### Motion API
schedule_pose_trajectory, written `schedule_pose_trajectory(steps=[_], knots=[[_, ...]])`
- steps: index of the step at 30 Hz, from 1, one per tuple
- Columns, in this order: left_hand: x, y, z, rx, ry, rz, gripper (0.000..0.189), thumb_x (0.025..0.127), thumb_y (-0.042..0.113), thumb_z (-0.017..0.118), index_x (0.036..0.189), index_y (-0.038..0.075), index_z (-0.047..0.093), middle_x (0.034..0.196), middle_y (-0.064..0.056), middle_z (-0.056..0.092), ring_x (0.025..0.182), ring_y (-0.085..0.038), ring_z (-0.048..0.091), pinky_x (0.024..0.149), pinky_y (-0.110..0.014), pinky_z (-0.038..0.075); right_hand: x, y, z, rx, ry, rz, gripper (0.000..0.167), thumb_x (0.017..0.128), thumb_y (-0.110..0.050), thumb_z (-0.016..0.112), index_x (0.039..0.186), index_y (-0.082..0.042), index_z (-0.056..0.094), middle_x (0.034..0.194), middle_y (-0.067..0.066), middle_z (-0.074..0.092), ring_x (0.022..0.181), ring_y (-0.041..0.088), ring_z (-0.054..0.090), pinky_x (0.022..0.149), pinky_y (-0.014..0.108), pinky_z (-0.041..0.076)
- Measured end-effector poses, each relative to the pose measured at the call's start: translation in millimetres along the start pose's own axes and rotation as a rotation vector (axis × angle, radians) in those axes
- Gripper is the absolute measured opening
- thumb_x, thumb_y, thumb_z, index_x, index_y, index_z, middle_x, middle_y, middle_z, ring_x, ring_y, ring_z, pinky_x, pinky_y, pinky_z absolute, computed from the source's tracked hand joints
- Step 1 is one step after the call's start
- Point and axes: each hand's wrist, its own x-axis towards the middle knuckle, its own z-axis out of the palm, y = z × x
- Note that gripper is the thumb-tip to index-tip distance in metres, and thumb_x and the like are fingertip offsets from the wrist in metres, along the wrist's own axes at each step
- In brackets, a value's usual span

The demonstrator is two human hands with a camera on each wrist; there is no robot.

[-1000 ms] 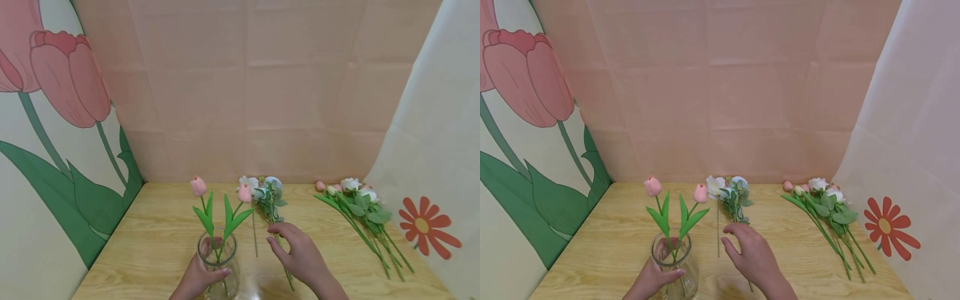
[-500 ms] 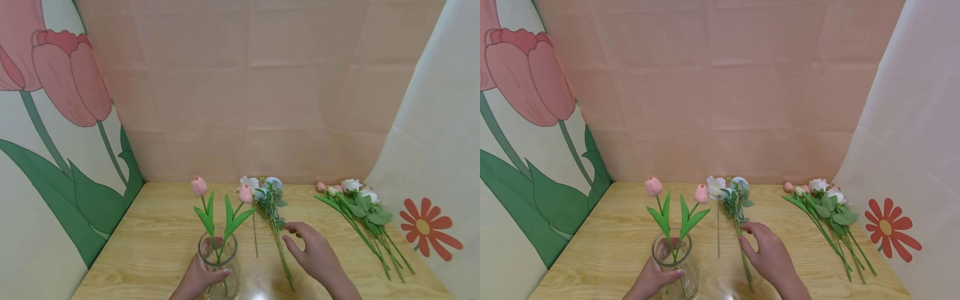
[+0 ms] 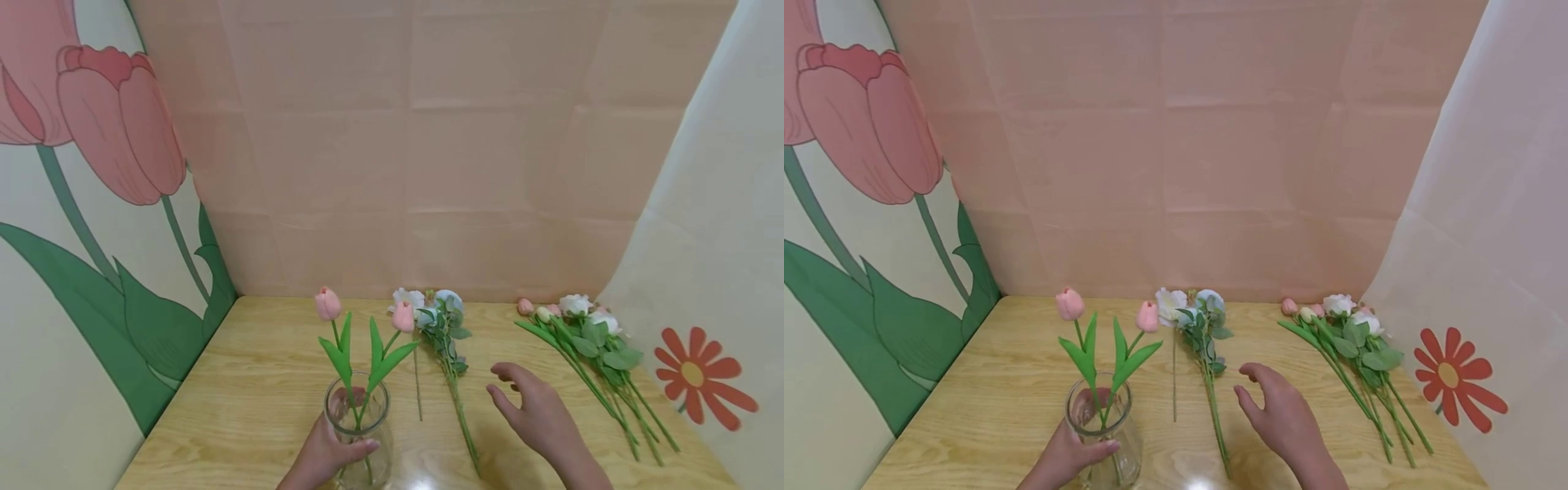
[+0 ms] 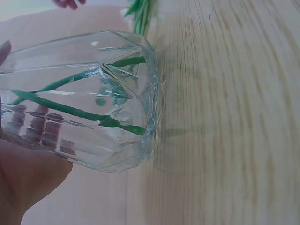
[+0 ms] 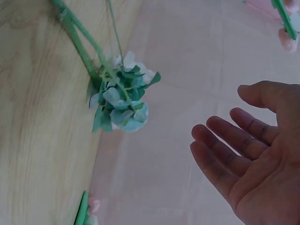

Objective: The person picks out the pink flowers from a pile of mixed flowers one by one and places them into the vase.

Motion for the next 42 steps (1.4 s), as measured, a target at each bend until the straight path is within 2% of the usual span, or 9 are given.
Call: schedule_pose_trajectory(steps=[7, 13, 24, 42], knots=[[-0.4, 1.4, 0.6, 0.009, 0.003, 0.004, 0.075, 0.079, 0.021, 0.086, 0.141, 0.013, 0.046, 0.144, -0.019, 0.052, 0.133, -0.047, 0.046, 0.103, -0.068, 0.041, 1.4, 17.5, -2.0, -0.018, -0.069, 0.085, 0.027, 0.093, -0.018, 0.073, 0.117, -0.006, 0.068, 0.113, 0.010, 0.072, 0.100, 0.030, 0.069, 0.080, 0.047, 0.059], [-0.8, 3.1, 0.0, 0.017, 0.002, -0.004, 0.075, 0.079, 0.022, 0.086, 0.142, 0.014, 0.045, 0.145, -0.019, 0.051, 0.135, -0.048, 0.044, 0.103, -0.071, 0.039, 0.7, 29.5, -4.9, -0.033, -0.108, 0.144, 0.030, 0.093, -0.018, 0.073, 0.120, -0.005, 0.067, 0.115, 0.013, 0.071, 0.101, 0.033, 0.069, 0.081, 0.049, 0.058], [-1.2, 3.8, -0.7, 0.003, -0.003, -0.010, 0.075, 0.079, 0.022, 0.086, 0.142, 0.014, 0.045, 0.145, -0.018, 0.050, 0.135, -0.047, 0.044, 0.102, -0.071, 0.040, -3.4, 49.6, -6.8, -0.053, -0.064, 0.121, 0.031, 0.091, -0.014, 0.075, 0.117, 0.000, 0.066, 0.110, 0.018, 0.072, 0.095, 0.036, 0.070, 0.078, 0.049, 0.059], [0.6, 2.8, -0.2, 0.015, -0.001, -0.001, 0.074, 0.079, 0.020, 0.086, 0.141, 0.013, 0.045, 0.144, -0.021, 0.050, 0.132, -0.048, 0.046, 0.102, -0.066, 0.044, 0.0, 96.3, -19.7, -0.078, -0.148, 0.208, 0.037, 0.095, -0.018, 0.069, 0.122, 0.006, 0.062, 0.115, 0.028, 0.068, 0.096, 0.041, 0.068, 0.078, 0.053, 0.058]])
